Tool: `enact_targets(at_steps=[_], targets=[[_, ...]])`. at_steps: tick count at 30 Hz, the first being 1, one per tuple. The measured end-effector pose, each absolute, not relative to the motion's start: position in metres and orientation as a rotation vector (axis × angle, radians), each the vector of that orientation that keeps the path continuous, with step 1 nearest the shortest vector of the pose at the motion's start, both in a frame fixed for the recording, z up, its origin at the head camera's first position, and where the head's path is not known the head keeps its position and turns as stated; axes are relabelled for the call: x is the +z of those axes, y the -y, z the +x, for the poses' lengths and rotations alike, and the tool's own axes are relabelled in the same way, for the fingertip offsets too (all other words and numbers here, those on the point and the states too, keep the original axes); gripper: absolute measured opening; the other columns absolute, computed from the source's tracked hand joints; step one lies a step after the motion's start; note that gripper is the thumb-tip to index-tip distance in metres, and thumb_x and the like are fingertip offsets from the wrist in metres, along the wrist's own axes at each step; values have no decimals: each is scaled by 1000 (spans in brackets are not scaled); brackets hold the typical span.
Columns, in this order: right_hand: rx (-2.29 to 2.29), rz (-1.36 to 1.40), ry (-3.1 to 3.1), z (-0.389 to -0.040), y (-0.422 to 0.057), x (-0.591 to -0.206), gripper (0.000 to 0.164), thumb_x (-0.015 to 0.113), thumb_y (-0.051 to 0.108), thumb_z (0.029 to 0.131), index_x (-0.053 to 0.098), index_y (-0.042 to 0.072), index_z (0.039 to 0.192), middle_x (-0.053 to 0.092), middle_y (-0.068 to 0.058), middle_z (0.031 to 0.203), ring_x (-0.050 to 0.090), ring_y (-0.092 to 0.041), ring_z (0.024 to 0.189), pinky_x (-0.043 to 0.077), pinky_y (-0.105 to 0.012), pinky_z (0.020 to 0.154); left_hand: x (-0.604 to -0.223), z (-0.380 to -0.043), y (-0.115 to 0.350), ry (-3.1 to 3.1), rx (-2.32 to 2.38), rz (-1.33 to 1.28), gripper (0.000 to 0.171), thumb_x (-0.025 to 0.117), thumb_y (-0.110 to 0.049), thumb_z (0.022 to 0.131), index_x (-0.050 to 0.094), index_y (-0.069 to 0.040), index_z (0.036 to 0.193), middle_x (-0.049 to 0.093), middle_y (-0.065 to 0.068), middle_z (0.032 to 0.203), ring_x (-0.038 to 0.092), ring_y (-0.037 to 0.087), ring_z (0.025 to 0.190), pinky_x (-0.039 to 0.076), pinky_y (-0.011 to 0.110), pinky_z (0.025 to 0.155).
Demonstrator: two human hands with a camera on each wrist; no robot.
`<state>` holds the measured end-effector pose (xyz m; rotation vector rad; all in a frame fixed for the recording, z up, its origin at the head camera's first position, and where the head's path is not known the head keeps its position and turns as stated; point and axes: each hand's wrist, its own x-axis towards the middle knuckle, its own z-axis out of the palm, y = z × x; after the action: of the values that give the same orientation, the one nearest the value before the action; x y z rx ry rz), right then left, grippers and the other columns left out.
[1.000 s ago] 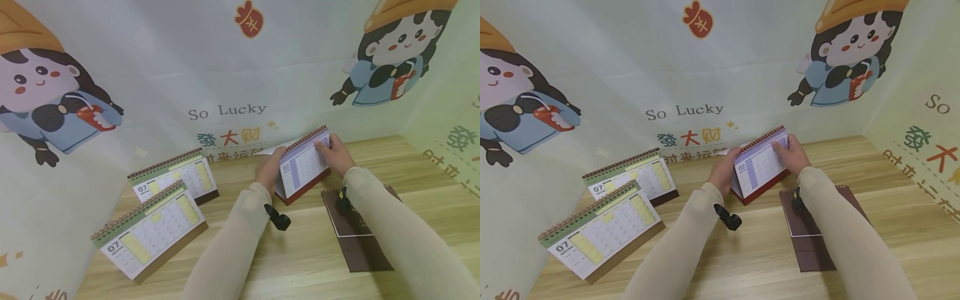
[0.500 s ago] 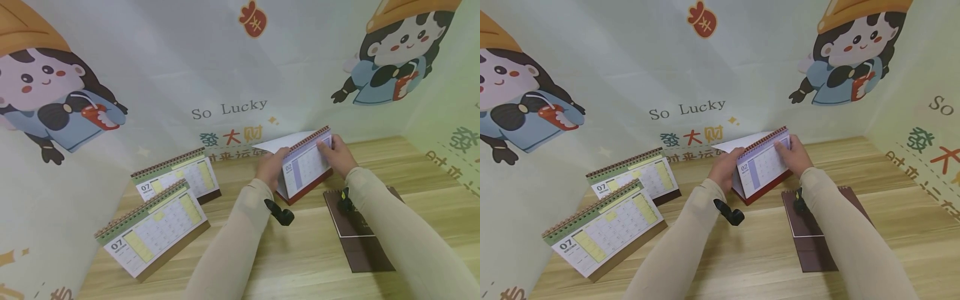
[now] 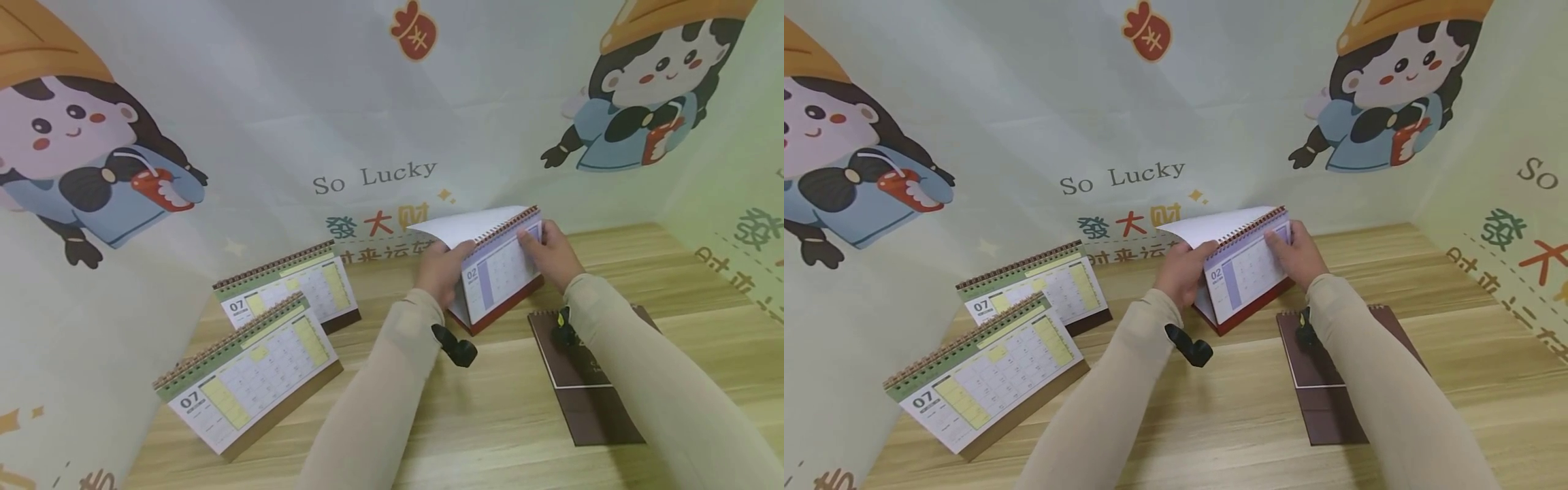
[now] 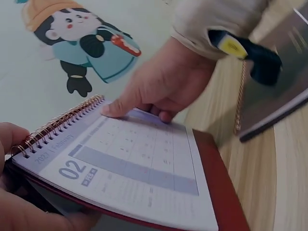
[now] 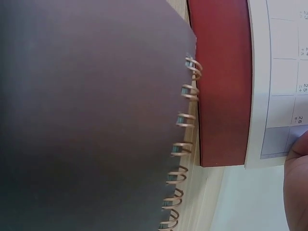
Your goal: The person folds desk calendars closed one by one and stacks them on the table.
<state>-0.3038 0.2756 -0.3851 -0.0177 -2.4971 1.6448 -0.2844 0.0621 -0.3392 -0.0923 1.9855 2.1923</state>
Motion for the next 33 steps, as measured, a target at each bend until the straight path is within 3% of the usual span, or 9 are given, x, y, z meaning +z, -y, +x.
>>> enact_targets(at_steps=[12,26,33], targets=[[1652,-39,2499,-305,-275,-384,72,46,56,100,34,-2,141,51,-26,135,50,-38,122,38,-57,105,-343,-275,-65,-2518,1985,174,28,62,-28,99,71,-3,107,73,7,89,68,15,74,55,30,68],[1647,12,2491,-306,-276,-383,68,44,50,103,33,-6,140,50,-29,134,50,-39,118,39,-56,102,-347,-271,-65,-2905,1826,425,28,63,-25,99,70,-1,87,70,9,79,59,12,61,47,22,54],[1563,32,2500,-308,-276,-382,70,44,49,103,32,-7,142,50,-28,131,51,-34,108,43,-50,94,-353,-273,-63,-3002,1810,653,15,63,-13,99,75,-6,105,71,5,80,53,8,61,43,19,56]])
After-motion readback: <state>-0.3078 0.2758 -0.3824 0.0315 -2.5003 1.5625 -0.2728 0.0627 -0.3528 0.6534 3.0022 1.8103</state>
